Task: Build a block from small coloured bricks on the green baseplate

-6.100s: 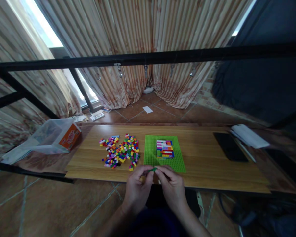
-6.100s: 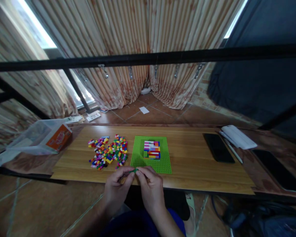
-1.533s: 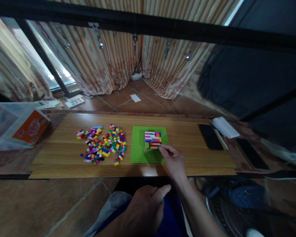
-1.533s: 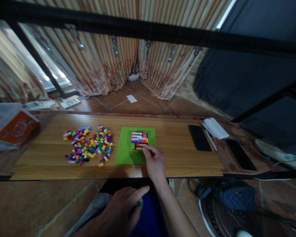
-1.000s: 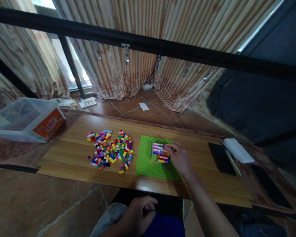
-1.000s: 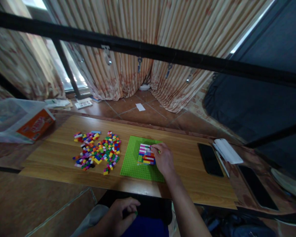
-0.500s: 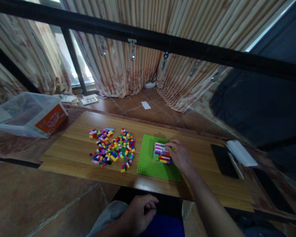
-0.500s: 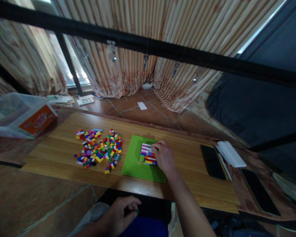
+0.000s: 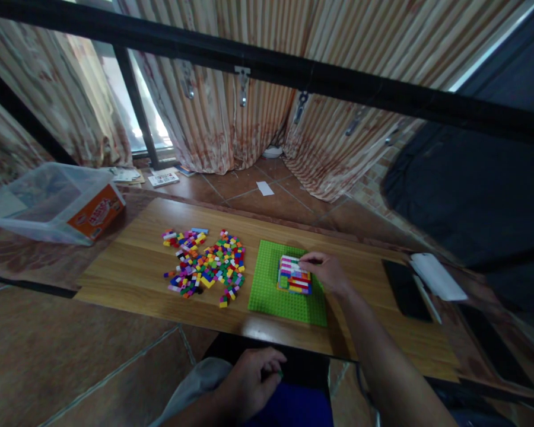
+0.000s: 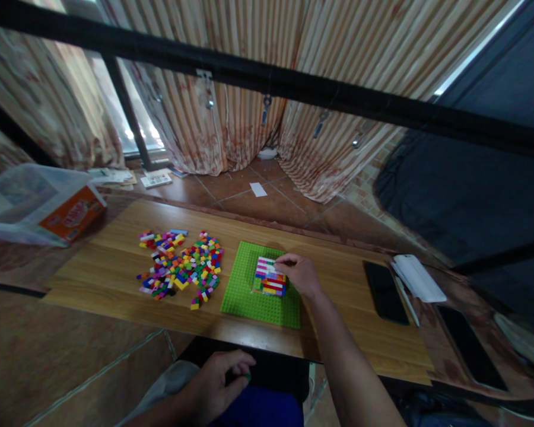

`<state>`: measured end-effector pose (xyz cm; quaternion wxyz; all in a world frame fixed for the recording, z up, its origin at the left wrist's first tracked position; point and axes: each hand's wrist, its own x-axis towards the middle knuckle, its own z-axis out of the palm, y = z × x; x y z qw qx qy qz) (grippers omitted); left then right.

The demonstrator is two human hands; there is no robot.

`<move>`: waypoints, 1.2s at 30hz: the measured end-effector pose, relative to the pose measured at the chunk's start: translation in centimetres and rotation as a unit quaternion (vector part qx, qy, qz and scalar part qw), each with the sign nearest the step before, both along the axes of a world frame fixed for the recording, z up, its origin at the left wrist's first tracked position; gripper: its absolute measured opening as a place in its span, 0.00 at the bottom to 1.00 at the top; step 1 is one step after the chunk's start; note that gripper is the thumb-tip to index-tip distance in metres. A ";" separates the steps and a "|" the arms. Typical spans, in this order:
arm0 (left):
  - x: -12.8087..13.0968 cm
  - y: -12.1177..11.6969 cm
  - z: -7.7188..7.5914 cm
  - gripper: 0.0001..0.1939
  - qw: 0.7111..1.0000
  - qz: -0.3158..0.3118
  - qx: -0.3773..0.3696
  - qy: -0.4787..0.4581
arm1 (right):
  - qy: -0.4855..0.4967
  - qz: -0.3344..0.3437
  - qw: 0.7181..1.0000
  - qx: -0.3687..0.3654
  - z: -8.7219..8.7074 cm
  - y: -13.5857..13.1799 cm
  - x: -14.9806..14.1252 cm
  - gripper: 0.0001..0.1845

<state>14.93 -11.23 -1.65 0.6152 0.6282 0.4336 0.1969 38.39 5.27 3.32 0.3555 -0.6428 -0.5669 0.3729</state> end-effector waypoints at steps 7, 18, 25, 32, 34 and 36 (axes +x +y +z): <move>0.0 0.0 0.2 0.16 1.000 0.001 -0.003 0.003 | 0.140 -0.066 0.988 -0.003 -1.2 -0.4 -0.1 0.18; 0.1 0.0 -0.3 0.16 1.000 0.002 0.009 0.003 | 0.146 -0.088 0.985 -0.014 -1.5 -0.2 -0.9 0.19; 0.0 -0.2 -0.2 0.15 1.000 0.008 0.008 0.003 | 0.164 -0.074 0.977 -0.115 -1.5 1.1 0.0 0.17; 0.1 0.0 -0.1 0.14 0.999 0.029 -0.026 -0.017 | 0.176 -0.076 0.977 -0.098 -0.8 1.3 -0.8 0.15; 0.1 0.1 0.0 0.14 0.997 0.050 -0.047 -0.044 | 0.183 -0.087 0.976 -0.082 -0.5 0.9 -1.1 0.17; 0.1 0.2 0.2 0.14 0.991 0.078 -0.073 -0.081 | 0.189 -0.119 0.974 -0.040 -0.1 0.0 -1.3 0.19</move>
